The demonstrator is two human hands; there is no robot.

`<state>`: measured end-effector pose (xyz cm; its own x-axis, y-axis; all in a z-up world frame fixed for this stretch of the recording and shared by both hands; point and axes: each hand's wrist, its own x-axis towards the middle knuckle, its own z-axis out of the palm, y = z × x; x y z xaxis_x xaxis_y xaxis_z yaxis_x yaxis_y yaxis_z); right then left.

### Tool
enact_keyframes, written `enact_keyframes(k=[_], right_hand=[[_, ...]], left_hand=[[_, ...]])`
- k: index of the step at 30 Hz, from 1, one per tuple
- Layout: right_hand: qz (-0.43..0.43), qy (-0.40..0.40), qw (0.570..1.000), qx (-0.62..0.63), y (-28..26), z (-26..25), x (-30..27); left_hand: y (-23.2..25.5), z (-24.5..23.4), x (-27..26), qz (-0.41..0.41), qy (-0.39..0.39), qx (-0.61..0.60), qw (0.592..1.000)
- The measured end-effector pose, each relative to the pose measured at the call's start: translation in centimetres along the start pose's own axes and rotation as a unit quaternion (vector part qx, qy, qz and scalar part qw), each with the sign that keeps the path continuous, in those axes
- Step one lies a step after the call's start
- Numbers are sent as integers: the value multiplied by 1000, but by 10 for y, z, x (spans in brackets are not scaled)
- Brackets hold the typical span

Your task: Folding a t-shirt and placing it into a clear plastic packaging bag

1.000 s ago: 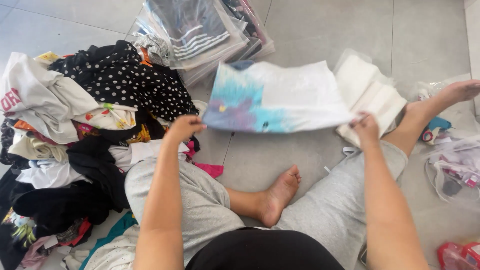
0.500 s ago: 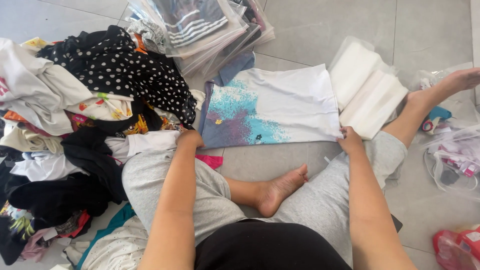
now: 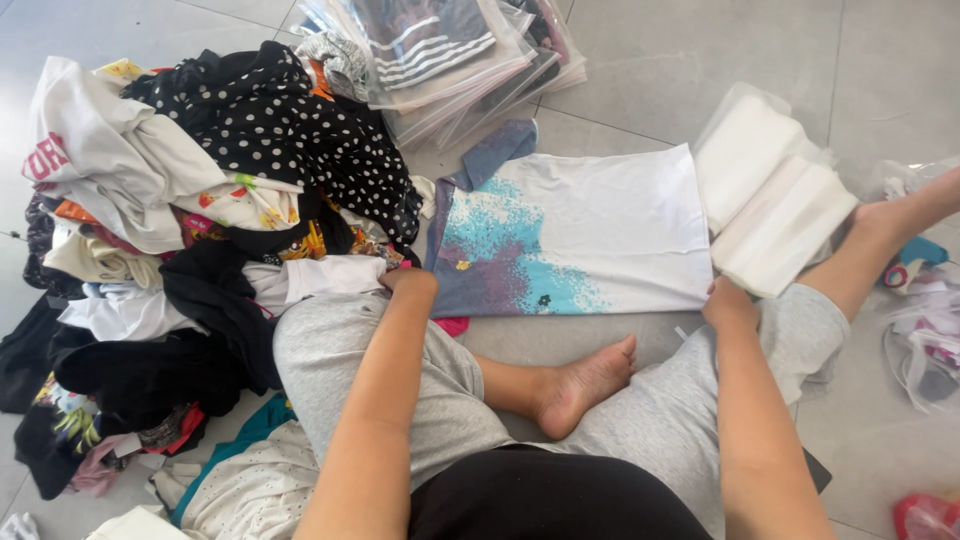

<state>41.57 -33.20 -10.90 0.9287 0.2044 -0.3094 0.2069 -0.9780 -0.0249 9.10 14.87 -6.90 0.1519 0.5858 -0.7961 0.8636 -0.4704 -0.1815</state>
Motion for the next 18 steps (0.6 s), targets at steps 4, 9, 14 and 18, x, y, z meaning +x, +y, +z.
enact_keyframes(k=[4,9,14,18], right_hand=[[9,2,999,-41,-21,-1,-9],[-123,60,990,-19,-76,-41,-49],[-117,27,993,16,-86,-10,-29],[-61,100,987,114,-117,7,-8]], left_hand=[[2,-4,-12,4,-15,39,999],[9,3,11,156,223,-35,961],[19,-8,-25,339,184,-161,908],[28,-13,-6,379,223,-177,881]])
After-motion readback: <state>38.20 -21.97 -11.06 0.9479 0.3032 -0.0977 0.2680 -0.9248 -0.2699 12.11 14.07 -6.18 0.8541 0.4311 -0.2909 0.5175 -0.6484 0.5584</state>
